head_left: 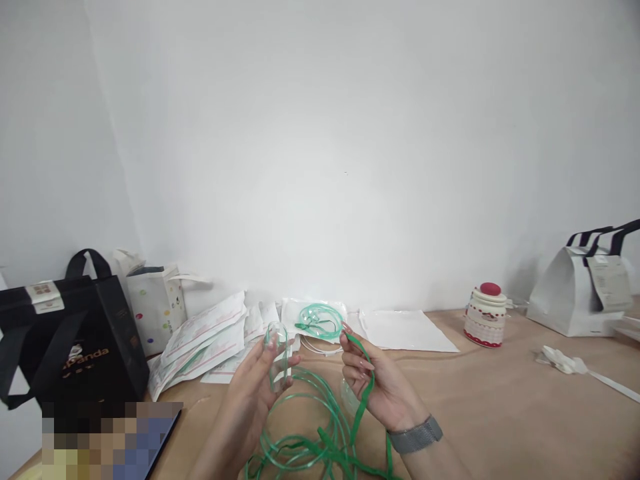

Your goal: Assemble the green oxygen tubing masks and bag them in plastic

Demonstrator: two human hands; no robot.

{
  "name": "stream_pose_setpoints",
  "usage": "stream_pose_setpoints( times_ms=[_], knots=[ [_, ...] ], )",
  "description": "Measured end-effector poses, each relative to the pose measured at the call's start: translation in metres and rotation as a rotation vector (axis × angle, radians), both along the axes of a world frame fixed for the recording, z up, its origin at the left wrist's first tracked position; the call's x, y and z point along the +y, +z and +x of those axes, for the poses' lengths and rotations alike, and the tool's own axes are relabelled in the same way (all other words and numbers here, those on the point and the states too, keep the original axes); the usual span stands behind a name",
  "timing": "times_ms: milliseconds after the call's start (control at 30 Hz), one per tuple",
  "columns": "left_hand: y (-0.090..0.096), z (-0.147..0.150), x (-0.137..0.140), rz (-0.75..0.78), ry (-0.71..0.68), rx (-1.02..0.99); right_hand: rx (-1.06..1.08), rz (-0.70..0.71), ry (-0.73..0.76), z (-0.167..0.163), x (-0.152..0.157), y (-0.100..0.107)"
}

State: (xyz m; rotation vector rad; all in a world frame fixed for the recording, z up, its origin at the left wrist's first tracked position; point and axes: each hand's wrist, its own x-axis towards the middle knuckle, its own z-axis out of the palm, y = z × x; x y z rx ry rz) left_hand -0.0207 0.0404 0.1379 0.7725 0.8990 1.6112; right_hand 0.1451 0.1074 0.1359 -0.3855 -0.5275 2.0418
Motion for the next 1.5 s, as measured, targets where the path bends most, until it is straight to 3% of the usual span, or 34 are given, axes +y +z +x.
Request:
stream_pose_setpoints(
  times_ms=[133, 233, 333, 433, 533, 667, 900, 1100, 1500],
  knots=[
    [-0.006, 0.0, 0.002, 0.026, 0.05, 0.247, -0.055, 0.019, 0.004, -0.004, 0.003, -0.005],
    [-0.014, -0.001, 0.006, 0.137, 0.152, 0.536, -0.057, 0.085, 0.062, -0.006, -0.003, -0.004],
    [-0.021, -0.003, 0.009, 0.262, 0.281, 0.818, -0.062, 0.208, 0.104, -0.009, -0.016, 0.001],
    [-0.025, -0.004, 0.01, 0.323, 0.333, 0.946, -0.138, 0.356, 0.073, -0.015, -0.03, 0.005],
    [-0.025, -0.002, 0.008, 0.305, 0.236, 0.958, -0.253, 0.458, -0.012, -0.022, -0.037, 0.003],
    [-0.018, 0.004, 0.002, 0.212, 0.152, 0.825, -0.293, 0.5, -0.154, -0.029, -0.037, -0.003],
    [0.006, 0.001, -0.012, 0.177, -0.058, 0.834, -0.278, 0.518, -0.185, -0.027, -0.033, -0.002],
    [0.001, 0.003, -0.013, 0.204, 0.021, 0.878, -0.367, 0.548, -0.152, -0.028, -0.034, -0.004],
    [-0.008, 0.009, -0.014, 0.293, 0.125, 1.041, -0.453, 0.54, -0.32, -0.031, -0.035, -0.005]
  ],
)
